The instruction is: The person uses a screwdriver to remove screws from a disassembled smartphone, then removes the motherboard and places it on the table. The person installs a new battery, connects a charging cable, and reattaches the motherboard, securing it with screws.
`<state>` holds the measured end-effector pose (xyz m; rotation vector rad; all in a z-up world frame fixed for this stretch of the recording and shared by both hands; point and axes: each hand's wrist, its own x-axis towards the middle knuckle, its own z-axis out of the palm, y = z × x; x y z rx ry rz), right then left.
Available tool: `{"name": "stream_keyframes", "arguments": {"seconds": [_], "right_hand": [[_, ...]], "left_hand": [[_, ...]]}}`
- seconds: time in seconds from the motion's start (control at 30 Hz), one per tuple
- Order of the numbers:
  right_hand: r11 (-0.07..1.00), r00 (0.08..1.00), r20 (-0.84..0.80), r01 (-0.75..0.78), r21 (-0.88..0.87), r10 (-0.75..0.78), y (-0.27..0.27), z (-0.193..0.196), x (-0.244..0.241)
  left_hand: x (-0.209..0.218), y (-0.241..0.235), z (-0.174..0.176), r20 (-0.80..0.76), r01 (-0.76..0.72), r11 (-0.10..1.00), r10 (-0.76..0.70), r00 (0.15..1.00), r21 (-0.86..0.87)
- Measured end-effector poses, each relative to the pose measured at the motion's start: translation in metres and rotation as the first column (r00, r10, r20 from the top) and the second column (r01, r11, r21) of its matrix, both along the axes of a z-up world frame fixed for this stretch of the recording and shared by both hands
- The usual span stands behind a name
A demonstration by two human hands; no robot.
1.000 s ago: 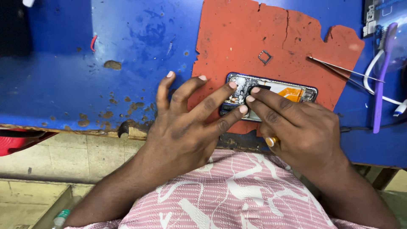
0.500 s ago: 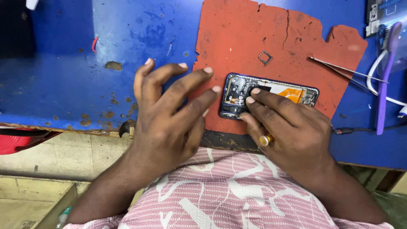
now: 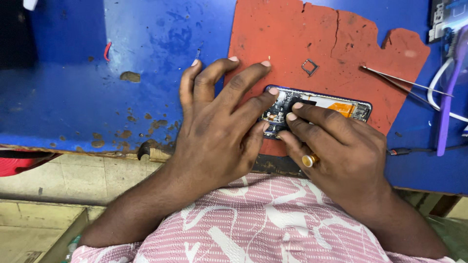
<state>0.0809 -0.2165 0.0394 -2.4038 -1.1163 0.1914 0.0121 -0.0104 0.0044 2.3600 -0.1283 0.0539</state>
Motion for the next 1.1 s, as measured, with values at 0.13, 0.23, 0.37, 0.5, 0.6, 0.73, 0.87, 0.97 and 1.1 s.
{"name": "stream_keyframes", "arguments": {"seconds": [0.13,0.23,0.37,0.5,0.6,0.73,0.87,0.97,1.1], "right_hand": [[1.0,1.0,0.001,0.0,-0.011,0.0,-0.0021,-0.0004,-0.0003],[1.0,1.0,0.016,-0.005,-0.007,0.005,-0.0029,-0.001,-0.0006],[1.0,0.999,0.038,-0.009,-0.003,0.009,-0.0036,-0.0027,-0.0022],[1.0,0.998,0.067,-0.008,-0.004,0.009,-0.0041,-0.0037,-0.003],[1.0,0.998,0.069,-0.012,0.0,0.012,-0.0039,-0.005,-0.0032],[1.0,0.997,0.074,-0.018,-0.007,0.019,-0.0054,-0.0062,-0.0029],[1.0,0.996,0.083,-0.022,0.0,0.022,-0.0057,-0.006,-0.0027],[1.0,0.996,0.087,-0.013,-0.003,0.014,-0.0053,-0.0065,-0.0034],[1.0,0.996,0.091,-0.014,-0.001,0.014,-0.0054,-0.0075,-0.0033]], "left_hand": [[-0.0006,-0.0004,-0.0004,0.001,-0.009,1.0,0.009,1.0,-0.008],[-0.0019,0.0006,-0.0012,0.012,-0.011,1.0,0.011,1.0,-0.017],[-0.0026,0.0004,-0.0023,0.015,-0.004,1.0,0.004,1.0,0.001],[-0.002,-0.0003,-0.0005,0.0,0.002,1.0,-0.002,1.0,0.001],[-0.0027,0.0001,-0.0011,0.019,0.02,1.0,-0.02,1.0,0.008],[-0.0022,-0.0008,-0.0032,0.029,0.031,0.999,-0.032,0.999,0.026],[-0.0008,-0.0015,-0.0014,0.021,0.016,0.999,-0.016,1.0,0.029],[-0.0008,-0.0006,0.0001,0.007,-0.009,1.0,0.009,1.0,0.002],[0.0002,0.0005,0.0016,0.007,-0.017,1.0,0.017,1.0,-0.012]]}}
